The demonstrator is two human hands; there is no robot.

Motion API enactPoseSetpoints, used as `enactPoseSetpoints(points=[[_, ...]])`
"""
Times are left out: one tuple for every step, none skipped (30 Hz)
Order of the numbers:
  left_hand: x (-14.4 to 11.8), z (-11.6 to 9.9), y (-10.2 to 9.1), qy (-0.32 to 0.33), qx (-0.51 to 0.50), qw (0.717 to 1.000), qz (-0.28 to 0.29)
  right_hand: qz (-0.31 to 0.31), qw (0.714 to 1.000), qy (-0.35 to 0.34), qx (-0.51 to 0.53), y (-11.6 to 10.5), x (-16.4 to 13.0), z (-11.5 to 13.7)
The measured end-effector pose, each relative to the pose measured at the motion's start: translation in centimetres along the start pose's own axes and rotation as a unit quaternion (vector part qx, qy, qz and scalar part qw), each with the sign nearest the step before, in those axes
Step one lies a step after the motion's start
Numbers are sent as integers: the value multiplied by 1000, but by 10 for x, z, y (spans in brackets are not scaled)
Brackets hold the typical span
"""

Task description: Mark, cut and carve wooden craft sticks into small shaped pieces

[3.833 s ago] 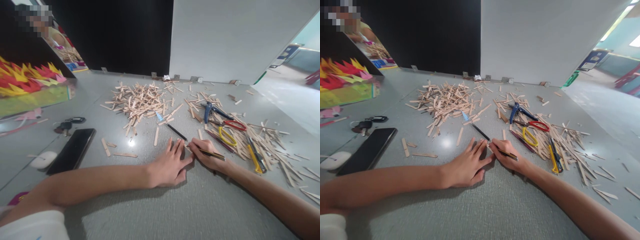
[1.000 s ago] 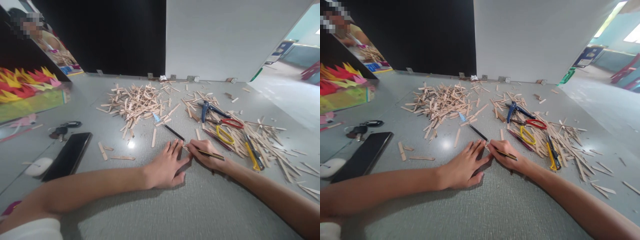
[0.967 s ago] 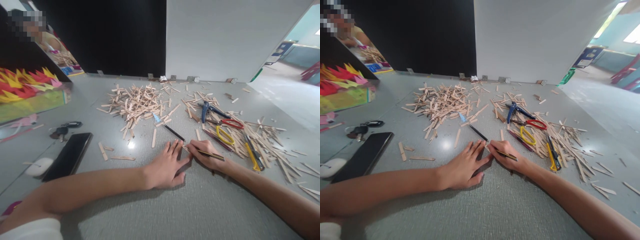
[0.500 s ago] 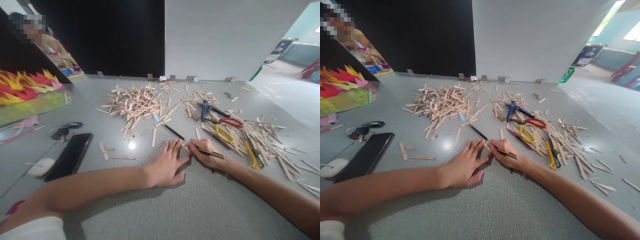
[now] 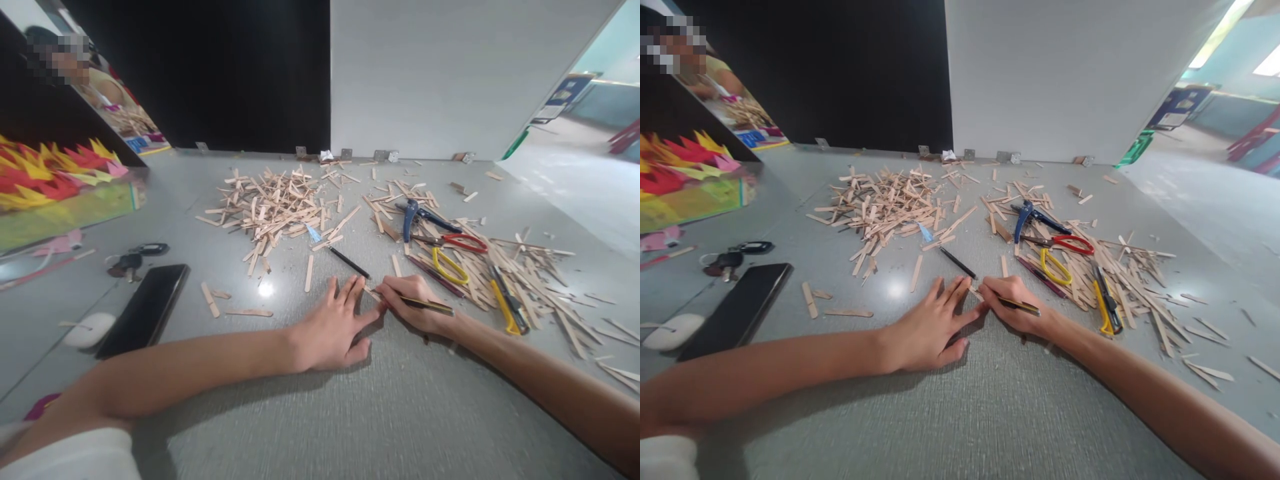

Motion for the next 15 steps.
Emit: enactPoseSetpoints(points=[[0,0,0,0,-1,1000,-1,-1,1000,-6,-5,0,0,0],[0,0,0,0,-1,1000,-2,-3,1000,-10,-9,0,-1,1],[0,0,0,0,-2,1000,-4,-5,1000,-12,-13,0,-1,1],[0,1,1,1,-4,1000,-6,-8,1000,-11,-15,1,-2,1],[1,1,2,-1,-5,1000,-10,-14,1000,-9,-19,1,-4,1],[1,1,3,-2,-7,1000,-16,-23,999,-6,-24,1,-5,1],[1,2,4,-4,-6,1000,-22,-38,999,-2,-30,0,-6,1],[0,2,6,-6,-3,1000,-29,-58,998,1,-38,-1,-8,1],[0,2,8,-6,4,999,-36,-81,996,5,-48,-2,-9,0],[0,1,10,-5,14,999,-44,-102,993,8,-59,-4,-10,-1],[-1,0,10,-2,27,998,-54,-121,990,9,-70,-5,-11,-2],[-2,0,10,-1,42,997,-67,-132,988,8,-83,-7,-11,-4],[-3,-1,9,-4,60,995,-83,-136,986,7,-100,-8,-10,-6],[-4,-1,7,-9,82,992,-98,-134,984,9,-121,-8,-9,-8],[-5,0,4,-18,103,988,-111,-129,981,13,-142,-9,-7,-11]])
Point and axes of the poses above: each hand's wrist, its own x-axis towards the middle knuckle, its own y-axis out of the palm, z = x × y, the point moved 4 cm from there along x, towards the middle knuckle, and after that the axes turned 14 degrees about x, right-handed, at the moved point
